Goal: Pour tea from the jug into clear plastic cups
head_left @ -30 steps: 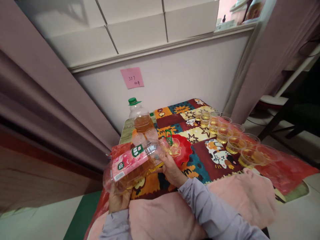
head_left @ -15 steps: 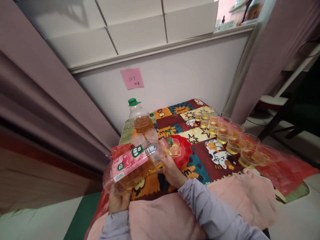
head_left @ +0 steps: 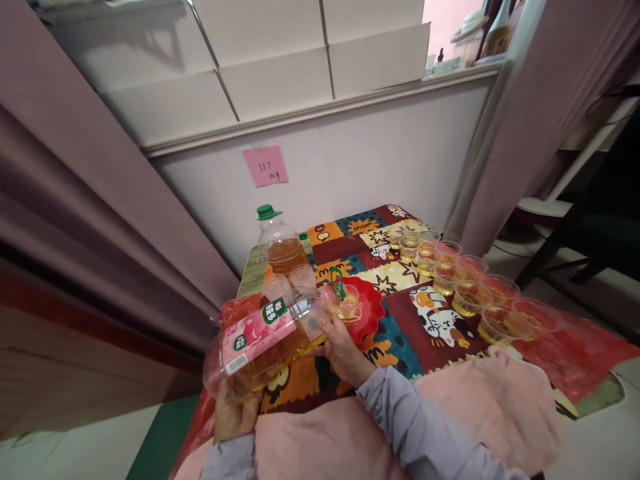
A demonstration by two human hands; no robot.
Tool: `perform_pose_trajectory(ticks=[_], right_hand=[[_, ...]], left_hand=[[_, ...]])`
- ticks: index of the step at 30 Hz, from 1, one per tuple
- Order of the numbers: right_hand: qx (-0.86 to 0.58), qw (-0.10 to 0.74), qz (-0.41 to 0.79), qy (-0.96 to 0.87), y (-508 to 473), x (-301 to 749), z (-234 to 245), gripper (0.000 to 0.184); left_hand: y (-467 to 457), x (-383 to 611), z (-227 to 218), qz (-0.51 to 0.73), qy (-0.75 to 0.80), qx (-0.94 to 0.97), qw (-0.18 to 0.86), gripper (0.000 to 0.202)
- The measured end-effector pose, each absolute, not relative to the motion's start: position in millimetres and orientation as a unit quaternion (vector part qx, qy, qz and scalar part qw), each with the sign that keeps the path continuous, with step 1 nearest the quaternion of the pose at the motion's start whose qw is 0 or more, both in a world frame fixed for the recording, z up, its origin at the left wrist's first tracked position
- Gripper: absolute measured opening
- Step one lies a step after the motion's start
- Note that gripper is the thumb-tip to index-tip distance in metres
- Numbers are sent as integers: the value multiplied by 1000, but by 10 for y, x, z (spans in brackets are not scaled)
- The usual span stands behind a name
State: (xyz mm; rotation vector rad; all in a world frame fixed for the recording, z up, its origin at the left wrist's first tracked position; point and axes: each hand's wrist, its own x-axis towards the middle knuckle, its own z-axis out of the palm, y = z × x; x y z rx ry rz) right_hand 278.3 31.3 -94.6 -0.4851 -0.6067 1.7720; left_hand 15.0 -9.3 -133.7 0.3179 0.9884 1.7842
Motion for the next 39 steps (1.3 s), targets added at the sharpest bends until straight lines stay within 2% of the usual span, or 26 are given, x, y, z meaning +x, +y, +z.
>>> perform_pose_trajectory(ticks=[13, 19, 24, 29, 32, 39], right_hand=[[-198, 568, 756, -258, 321, 2781, -955, 87], [-203, 569, 755, -255, 307, 2784, -917, 81], [-201, 568, 756, -257, 304, 2796, -900, 83], [-207, 566, 756, -256, 302, 2808, -898, 82], [-206, 565, 755, -259, 303, 2806, -903, 82], [-212, 561, 757, -261, 302, 2810, -897, 88]], left_hand=[[-85, 107, -1301, 742, 404, 110, 524, 38], [-81, 101, -1358, 744, 369, 129, 542, 43], [-100, 171, -1235, 730, 425, 156, 512, 57], [-86, 46, -1212, 716, 406, 144, 550, 51], [-86, 64, -1197, 719, 388, 151, 556, 56], [-108, 315, -1138, 748, 405, 163, 500, 55]])
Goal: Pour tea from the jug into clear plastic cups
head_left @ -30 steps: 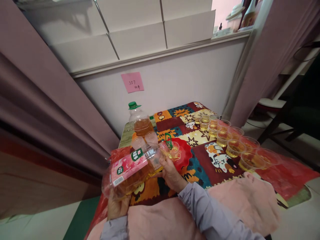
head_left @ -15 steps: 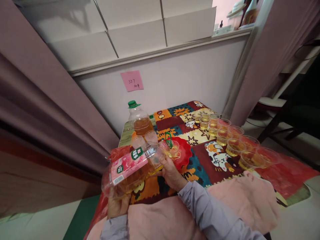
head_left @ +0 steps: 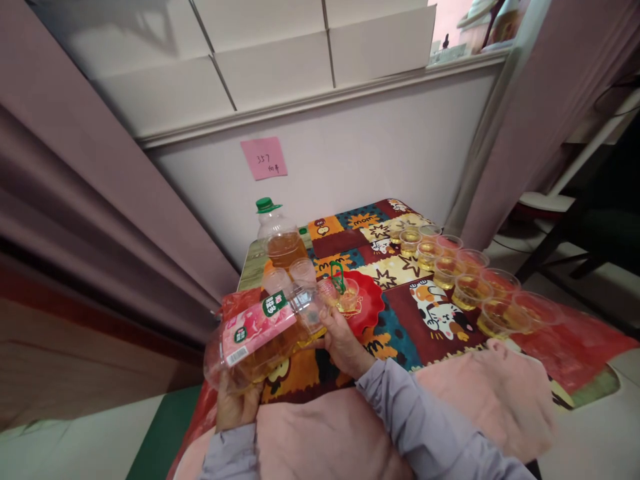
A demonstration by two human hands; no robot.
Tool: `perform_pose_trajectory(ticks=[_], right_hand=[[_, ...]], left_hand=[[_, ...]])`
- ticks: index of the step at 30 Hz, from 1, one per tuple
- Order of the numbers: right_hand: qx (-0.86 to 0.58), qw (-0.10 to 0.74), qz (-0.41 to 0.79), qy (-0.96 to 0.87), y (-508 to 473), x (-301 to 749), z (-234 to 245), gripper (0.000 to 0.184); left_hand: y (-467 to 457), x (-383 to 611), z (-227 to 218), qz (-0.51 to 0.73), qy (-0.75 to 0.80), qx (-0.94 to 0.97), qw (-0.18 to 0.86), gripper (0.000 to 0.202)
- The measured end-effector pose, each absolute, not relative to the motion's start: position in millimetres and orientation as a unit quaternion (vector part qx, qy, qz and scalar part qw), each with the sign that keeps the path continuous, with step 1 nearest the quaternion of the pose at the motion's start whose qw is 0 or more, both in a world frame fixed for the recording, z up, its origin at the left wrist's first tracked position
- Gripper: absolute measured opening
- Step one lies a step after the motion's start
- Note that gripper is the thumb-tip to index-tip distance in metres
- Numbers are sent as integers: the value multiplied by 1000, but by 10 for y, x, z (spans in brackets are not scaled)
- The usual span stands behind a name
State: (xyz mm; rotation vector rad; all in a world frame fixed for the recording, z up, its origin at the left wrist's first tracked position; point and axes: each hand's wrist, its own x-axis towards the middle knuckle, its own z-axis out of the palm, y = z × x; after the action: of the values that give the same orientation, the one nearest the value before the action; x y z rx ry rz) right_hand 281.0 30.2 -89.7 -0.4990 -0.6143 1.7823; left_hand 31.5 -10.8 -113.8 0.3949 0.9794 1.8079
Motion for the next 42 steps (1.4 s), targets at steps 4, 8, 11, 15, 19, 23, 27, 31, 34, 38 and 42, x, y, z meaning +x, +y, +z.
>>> perform_pose_trajectory(ticks=[4, 8, 11, 15, 19, 23, 27, 31, 34, 38, 42], right_hand=[[-206, 560, 757, -265, 297, 2814, -889, 89], [-208, 563, 754, -266, 304, 2806, -910, 80], [-213, 561, 755, -264, 309, 2802, -912, 79], [-214, 563, 755, -261, 300, 2807, -879, 85], [-217, 562, 753, -264, 288, 2815, -853, 86], [-218, 563, 751, -265, 290, 2817, -852, 86], [-214, 562, 755, -261, 298, 2814, -857, 90], [-211, 563, 755, -264, 298, 2814, -850, 89], [-210, 559, 755, -270, 297, 2815, -839, 90], [-209, 561, 754, -271, 296, 2811, -839, 89], [-213, 564, 751, -267, 296, 2805, -855, 88]], left_hand=[[-103, 260, -1201, 742, 423, 137, 502, 46], [-103, 237, -1190, 739, 435, 156, 490, 55], [-102, 306, -1103, 746, 441, 155, 475, 68], [-100, 378, -1014, 746, 439, 152, 478, 68], [-102, 332, -1053, 745, 431, 146, 488, 58], [-100, 221, -1167, 739, 407, 158, 514, 51], [-99, 202, -1188, 740, 401, 170, 513, 51], [-107, 296, -1109, 749, 417, 151, 492, 48], [-110, 313, -1113, 749, 417, 137, 496, 41], [-99, 229, -1203, 744, 426, 106, 503, 32], [-90, 213, -1192, 743, 409, 130, 514, 42]])
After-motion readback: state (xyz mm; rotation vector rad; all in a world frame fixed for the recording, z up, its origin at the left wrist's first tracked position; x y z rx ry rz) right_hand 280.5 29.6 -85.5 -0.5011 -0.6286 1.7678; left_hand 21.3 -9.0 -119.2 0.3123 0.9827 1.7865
